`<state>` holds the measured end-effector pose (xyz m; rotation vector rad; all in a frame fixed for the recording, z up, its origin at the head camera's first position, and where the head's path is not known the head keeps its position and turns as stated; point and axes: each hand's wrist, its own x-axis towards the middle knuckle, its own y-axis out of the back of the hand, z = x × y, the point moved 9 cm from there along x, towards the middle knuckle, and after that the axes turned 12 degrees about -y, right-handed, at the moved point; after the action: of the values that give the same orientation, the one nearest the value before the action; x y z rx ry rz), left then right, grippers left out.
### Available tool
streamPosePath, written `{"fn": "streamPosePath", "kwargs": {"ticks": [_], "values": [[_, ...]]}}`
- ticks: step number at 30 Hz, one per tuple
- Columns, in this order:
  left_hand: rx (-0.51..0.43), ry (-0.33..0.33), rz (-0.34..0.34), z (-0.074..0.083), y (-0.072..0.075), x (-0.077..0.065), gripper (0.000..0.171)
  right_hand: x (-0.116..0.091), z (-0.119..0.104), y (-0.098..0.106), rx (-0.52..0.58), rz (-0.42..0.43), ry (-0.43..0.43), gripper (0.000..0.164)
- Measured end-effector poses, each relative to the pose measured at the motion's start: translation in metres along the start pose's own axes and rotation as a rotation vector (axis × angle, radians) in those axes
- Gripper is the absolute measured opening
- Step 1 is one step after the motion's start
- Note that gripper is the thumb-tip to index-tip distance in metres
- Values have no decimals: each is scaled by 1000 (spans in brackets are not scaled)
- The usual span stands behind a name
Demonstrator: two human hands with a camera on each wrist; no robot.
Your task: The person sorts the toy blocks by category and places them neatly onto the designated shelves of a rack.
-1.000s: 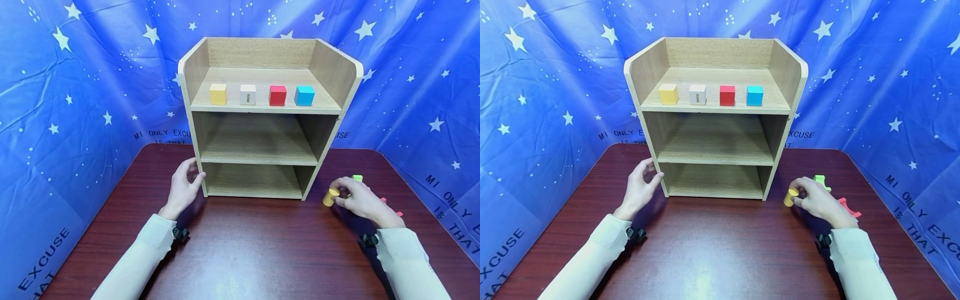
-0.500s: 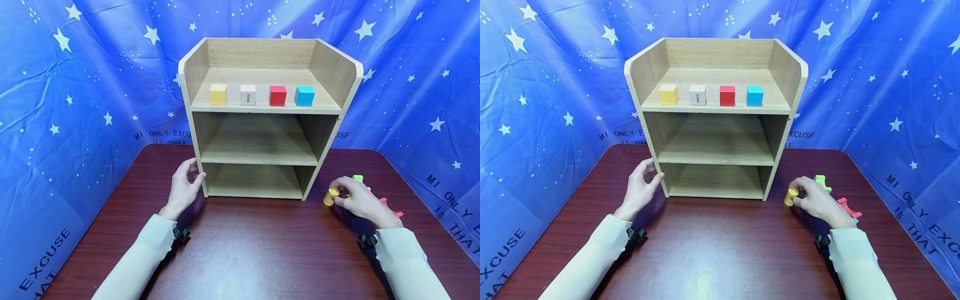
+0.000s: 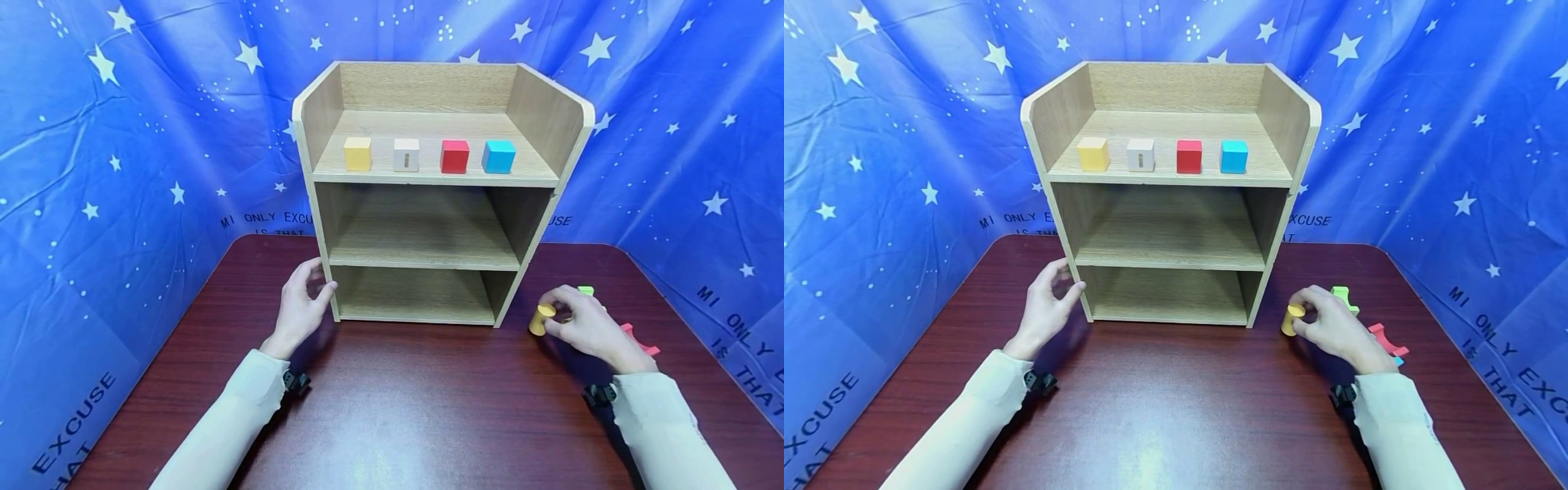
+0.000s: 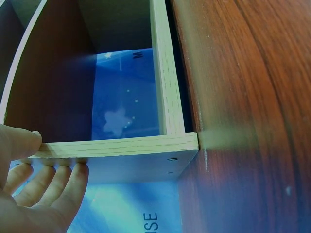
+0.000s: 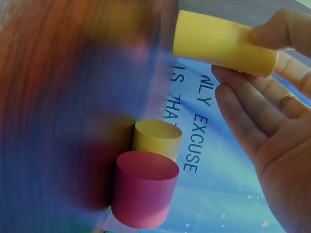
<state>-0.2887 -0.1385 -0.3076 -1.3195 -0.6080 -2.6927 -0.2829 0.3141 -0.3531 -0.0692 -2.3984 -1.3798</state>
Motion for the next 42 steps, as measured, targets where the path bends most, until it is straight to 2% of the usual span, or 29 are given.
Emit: {"fn": "streamPosePath", "kwargs": {"ticks": [7, 10, 18, 29, 37, 38, 42], "values": [[-7, -10, 14, -33, -5, -7, 44, 0, -3, 4, 33, 42, 26, 33], [-6, -7, 15, -38, -5, -9, 43, -1, -5, 6, 43, 68, 42, 33], [-4, 8, 6, -39, -5, -10, 43, -2, -10, 10, 39, 102, 49, 33], [1, -5, 12, -39, -7, -9, 43, -2, -19, 17, 32, 149, 64, 33], [12, -1, 0, -39, -6, -10, 43, -3, -25, 21, 93, 162, 97, 33], [12, -2, 0, -34, -5, -9, 42, -3, -25, 21, 101, 164, 99, 33], [1, -6, 4, -33, -5, -8, 42, -3, -26, 22, 131, 169, 102, 36]]}}
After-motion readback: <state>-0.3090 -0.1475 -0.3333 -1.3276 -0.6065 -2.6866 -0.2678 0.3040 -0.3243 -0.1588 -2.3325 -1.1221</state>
